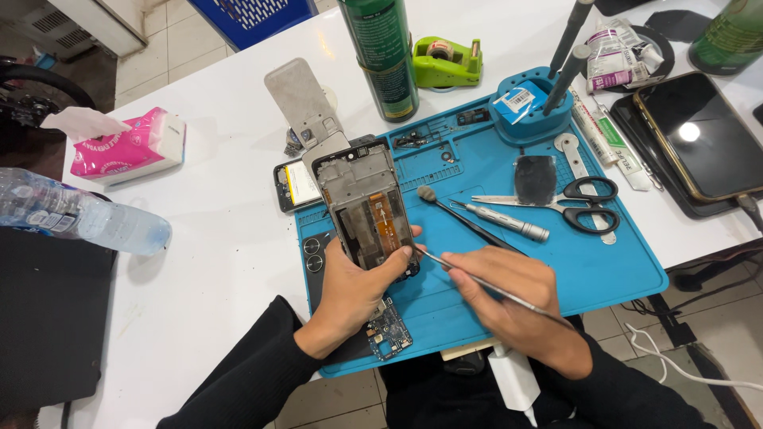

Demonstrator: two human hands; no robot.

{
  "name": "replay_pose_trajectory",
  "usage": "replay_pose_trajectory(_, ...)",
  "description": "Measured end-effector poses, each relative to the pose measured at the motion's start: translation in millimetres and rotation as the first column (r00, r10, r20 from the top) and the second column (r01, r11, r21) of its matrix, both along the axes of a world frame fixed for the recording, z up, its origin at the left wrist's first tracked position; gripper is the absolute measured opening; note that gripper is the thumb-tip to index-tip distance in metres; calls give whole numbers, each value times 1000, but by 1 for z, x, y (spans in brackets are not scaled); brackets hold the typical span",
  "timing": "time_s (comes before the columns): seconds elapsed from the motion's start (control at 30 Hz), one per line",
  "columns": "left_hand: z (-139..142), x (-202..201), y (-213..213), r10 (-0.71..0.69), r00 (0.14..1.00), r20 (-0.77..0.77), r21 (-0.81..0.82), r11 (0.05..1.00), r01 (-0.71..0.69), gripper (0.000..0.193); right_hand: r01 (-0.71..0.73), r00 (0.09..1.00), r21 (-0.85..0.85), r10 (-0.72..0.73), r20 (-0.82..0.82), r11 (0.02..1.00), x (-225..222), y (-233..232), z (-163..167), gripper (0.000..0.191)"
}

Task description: The person holds a disassembled phone frame and uses a small brush and a metal probe to clean and scrape the inside of the frame, working around the display flex cable. They then pick up the motherboard and align it back into the frame.

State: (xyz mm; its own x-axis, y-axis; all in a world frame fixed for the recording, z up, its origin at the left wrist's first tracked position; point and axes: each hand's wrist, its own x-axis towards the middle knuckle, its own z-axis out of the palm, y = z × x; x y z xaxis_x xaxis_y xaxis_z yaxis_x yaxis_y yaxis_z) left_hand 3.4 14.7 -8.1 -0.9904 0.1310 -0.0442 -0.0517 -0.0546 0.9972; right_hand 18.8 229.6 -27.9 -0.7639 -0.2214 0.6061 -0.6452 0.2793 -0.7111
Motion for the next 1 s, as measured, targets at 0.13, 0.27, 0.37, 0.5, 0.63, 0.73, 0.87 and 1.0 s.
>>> replay_pose_trajectory(0.13,4,2,-1,-36,999,32,-9,999,36,32,-39,965,-171,82,249,984,-4,6,-6,19)
replay_pose_trajectory(0.27,5,1,-1,-73,996,54,19,997,72,31,-61,934,-275,152,324,960,-6,7,-13,19)
replay_pose_trajectory(0.37,4,0,-2,-89,993,82,40,996,85,31,-58,925,-297,164,343,953,-6,7,-17,19)
replay_pose_trajectory(0.5,1,-2,-3,-114,988,106,98,990,103,34,-72,910,-348,205,362,935,-7,8,-19,19)
replay_pose_trajectory(0.63,-1,0,-4,-140,987,80,92,987,132,36,-66,918,-355,197,345,933,-4,9,-19,19)
replay_pose_trajectory(0.73,0,0,-4,-153,983,101,83,986,145,36,-71,925,-379,203,322,923,-3,8,-18,20)
replay_pose_trajectory(0.87,0,0,-3,-150,984,95,97,985,141,35,-68,943,-328,168,288,942,-3,8,-15,20)
replay_pose_trajectory(1.0,-1,0,-4,-133,986,98,108,987,122,35,-42,991,-135,59,123,990,-1,6,-10,21)
